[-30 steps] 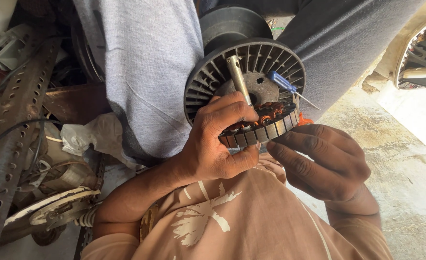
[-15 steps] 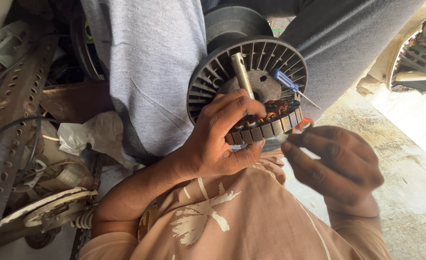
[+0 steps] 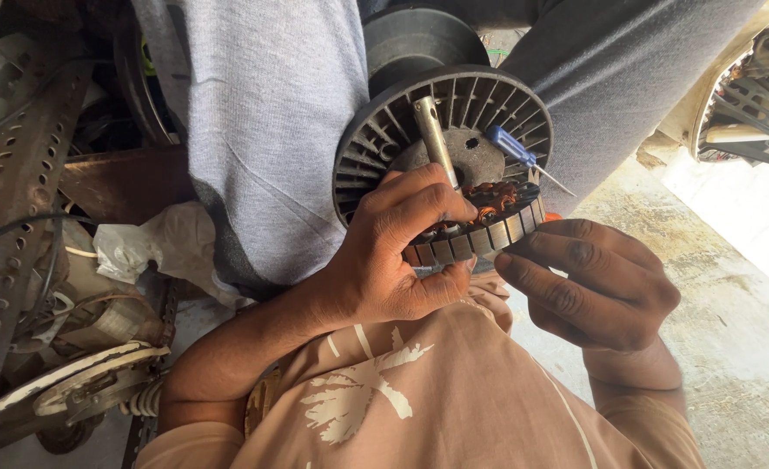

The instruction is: The person is repairing a motor stator by hand. They use a screwdriver to adjust copper windings and insert white insulating paper into the slots of the stator core. The person also uses scissors to cut the paper to size.

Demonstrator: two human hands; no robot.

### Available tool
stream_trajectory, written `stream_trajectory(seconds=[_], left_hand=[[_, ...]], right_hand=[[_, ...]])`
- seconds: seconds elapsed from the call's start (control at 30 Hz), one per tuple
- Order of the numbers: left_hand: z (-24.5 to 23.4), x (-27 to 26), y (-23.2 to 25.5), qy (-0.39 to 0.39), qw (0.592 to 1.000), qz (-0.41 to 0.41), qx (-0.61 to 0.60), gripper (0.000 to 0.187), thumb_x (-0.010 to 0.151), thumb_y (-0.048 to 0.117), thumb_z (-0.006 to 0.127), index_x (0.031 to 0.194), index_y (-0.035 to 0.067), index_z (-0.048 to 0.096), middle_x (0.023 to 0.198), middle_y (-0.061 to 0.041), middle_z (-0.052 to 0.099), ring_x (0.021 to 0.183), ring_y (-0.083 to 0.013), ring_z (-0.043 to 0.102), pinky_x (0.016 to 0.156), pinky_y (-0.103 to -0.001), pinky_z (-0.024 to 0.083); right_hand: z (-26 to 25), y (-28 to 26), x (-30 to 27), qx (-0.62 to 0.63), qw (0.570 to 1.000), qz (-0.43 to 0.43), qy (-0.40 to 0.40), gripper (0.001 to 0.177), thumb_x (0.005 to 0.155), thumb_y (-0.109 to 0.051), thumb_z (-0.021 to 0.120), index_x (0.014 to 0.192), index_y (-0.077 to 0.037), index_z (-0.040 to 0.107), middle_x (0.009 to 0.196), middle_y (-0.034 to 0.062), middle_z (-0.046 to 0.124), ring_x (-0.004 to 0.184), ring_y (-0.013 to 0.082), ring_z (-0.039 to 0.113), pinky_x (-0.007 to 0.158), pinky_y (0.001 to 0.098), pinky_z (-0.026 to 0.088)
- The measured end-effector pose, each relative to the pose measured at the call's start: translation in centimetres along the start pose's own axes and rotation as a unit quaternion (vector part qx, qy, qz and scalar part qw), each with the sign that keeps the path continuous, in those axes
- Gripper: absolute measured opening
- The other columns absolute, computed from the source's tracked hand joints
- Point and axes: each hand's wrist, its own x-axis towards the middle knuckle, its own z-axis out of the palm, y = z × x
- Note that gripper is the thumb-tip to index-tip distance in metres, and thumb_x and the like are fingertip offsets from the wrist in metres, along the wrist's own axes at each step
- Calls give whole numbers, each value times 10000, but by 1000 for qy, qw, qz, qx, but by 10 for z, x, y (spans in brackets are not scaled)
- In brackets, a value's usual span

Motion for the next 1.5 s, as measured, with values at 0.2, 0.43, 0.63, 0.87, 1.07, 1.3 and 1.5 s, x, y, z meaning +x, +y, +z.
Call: stream_trajectory(seconds=[0.2,0.43,0.63,0.87,1.07,1.3,1.5], left_hand=[[-2,0,2,-8,1000,-13,9,294,808,93,723,1072,51,602,951,-45,570,859,-167,606,797,-332,439],[1,0,0,0,1000,-6,8,298,802,96,725,1068,54,597,949,-37,566,840,-150,609,813,-332,439],[2,-2,0,5,1000,-3,13,285,813,100,734,1061,59,597,954,-29,576,833,-141,623,810,-331,435],[2,-2,-1,-1,1000,-5,19,302,790,100,733,1060,54,605,947,-32,584,864,-157,617,834,-350,432],[0,-2,-1,-2,1000,-5,18,317,794,121,730,1078,54,606,984,-41,595,894,-160,616,834,-330,436],[-3,-1,-3,-10,1000,-17,-5,335,842,247,738,1089,52,627,1002,-45,628,890,-170,620,841,-323,434],[-5,1,-1,-21,999,-33,8,305,822,216,730,1065,48,650,970,-54,622,828,-172,593,818,-349,407]], right_hand=[[4,5,-4,13,1000,-9,11,152,804,35,808,925,-52,775,808,91,716,778,205,730,707,308,612],[6,1,-4,-19,999,-30,1,167,807,-9,822,965,-37,773,860,116,739,811,221,732,735,332,624],[0,-10,-1,-43,998,-16,-43,197,837,-15,808,1029,-41,767,925,112,746,871,216,732,788,343,632],[-4,-16,9,-67,993,-39,-83,203,855,22,792,1053,-16,773,952,128,740,886,227,734,774,341,627],[-2,-14,16,-64,994,-45,-72,220,752,61,758,965,8,767,868,116,686,827,257,689,713,385,612],[20,15,2,45,997,-25,57,260,709,-83,922,913,-106,763,859,36,546,822,217,584,648,370,525],[6,8,2,3,1000,-13,-7,271,719,-98,951,904,-146,759,905,26,537,918,228,543,684,380,523]])
